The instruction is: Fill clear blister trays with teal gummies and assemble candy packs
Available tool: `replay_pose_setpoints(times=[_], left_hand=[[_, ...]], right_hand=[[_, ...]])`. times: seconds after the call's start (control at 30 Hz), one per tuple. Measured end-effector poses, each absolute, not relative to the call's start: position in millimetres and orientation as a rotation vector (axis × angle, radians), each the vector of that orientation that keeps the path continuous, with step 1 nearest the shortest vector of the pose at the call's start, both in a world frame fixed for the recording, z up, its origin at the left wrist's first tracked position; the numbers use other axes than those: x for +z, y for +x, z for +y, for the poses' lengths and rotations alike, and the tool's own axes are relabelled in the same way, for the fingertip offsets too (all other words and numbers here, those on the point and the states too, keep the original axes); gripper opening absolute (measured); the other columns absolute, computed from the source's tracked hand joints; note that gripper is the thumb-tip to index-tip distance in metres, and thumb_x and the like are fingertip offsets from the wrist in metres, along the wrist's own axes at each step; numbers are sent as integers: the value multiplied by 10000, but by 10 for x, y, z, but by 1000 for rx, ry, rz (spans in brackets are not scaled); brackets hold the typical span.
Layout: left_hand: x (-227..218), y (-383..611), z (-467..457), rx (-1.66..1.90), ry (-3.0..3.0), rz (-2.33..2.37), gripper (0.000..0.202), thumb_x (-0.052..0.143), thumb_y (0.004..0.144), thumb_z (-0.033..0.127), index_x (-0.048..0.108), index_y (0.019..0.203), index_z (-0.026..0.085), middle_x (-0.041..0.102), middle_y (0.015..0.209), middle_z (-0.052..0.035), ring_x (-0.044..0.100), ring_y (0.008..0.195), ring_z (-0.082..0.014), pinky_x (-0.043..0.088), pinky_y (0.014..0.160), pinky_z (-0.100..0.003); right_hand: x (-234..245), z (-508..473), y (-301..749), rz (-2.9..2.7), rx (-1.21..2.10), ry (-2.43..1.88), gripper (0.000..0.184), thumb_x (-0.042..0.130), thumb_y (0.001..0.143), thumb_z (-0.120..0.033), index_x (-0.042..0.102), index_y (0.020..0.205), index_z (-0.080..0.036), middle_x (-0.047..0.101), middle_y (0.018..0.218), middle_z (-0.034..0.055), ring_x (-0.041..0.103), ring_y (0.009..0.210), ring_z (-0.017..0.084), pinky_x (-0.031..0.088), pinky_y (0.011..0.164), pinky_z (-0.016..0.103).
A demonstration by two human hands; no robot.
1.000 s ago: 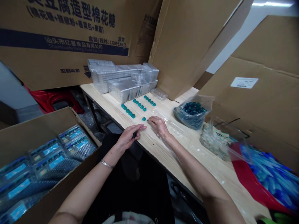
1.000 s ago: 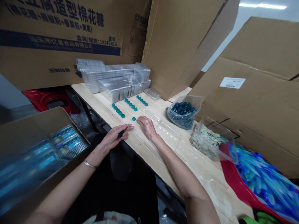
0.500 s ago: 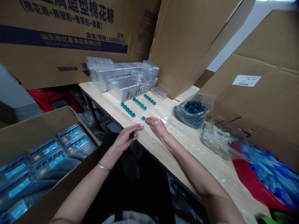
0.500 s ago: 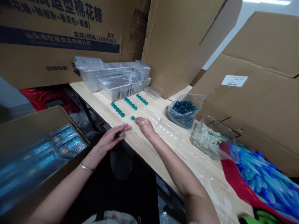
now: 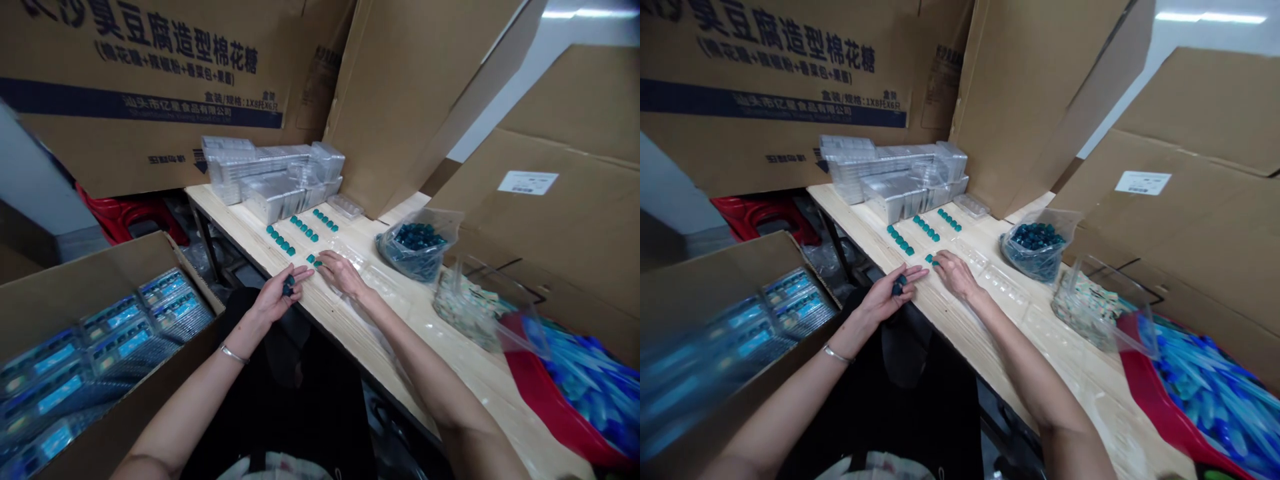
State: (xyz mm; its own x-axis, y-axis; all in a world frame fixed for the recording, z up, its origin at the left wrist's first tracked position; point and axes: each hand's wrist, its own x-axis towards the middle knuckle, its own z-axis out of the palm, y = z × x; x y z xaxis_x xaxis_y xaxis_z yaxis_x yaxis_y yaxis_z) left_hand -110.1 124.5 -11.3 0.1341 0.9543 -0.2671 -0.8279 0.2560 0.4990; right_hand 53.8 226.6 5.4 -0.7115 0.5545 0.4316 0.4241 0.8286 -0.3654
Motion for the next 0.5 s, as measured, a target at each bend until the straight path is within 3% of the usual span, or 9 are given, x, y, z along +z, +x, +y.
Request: replay_pose_setpoints(times=[0.23, 0.37, 0.5], left_hand=[[37, -955, 1170, 1220, 267, 511, 256, 528, 831, 267, 584, 982, 67, 623, 795, -95, 369, 431, -38, 282, 355, -160], [227, -809, 1115, 1098, 292, 425, 287, 478, 862, 301, 578, 1008, 76, 632, 867, -133, 360, 427, -35, 294, 350, -158], [417, -610, 1018, 1039, 272, 428, 241, 441, 883, 253, 576, 1004, 94, 630, 873, -122, 408, 465, -40, 355, 386, -151]], right_hand=[[298, 1803, 620, -2353, 363, -639, 175, 520, 861, -272, 668, 933, -213, 604, 874, 62, 571, 834, 168, 475, 759, 303], [407, 1557, 798, -2152, 439, -732, 167, 522, 856, -271, 673, 867, -198, 628, 854, 66, 585, 824, 178, 475, 770, 324], [613, 1029, 1371, -1668, 663, -1044, 151, 609, 785, -316, 666, 809, -178, 659, 755, 42, 608, 652, 153, 502, 622, 285]])
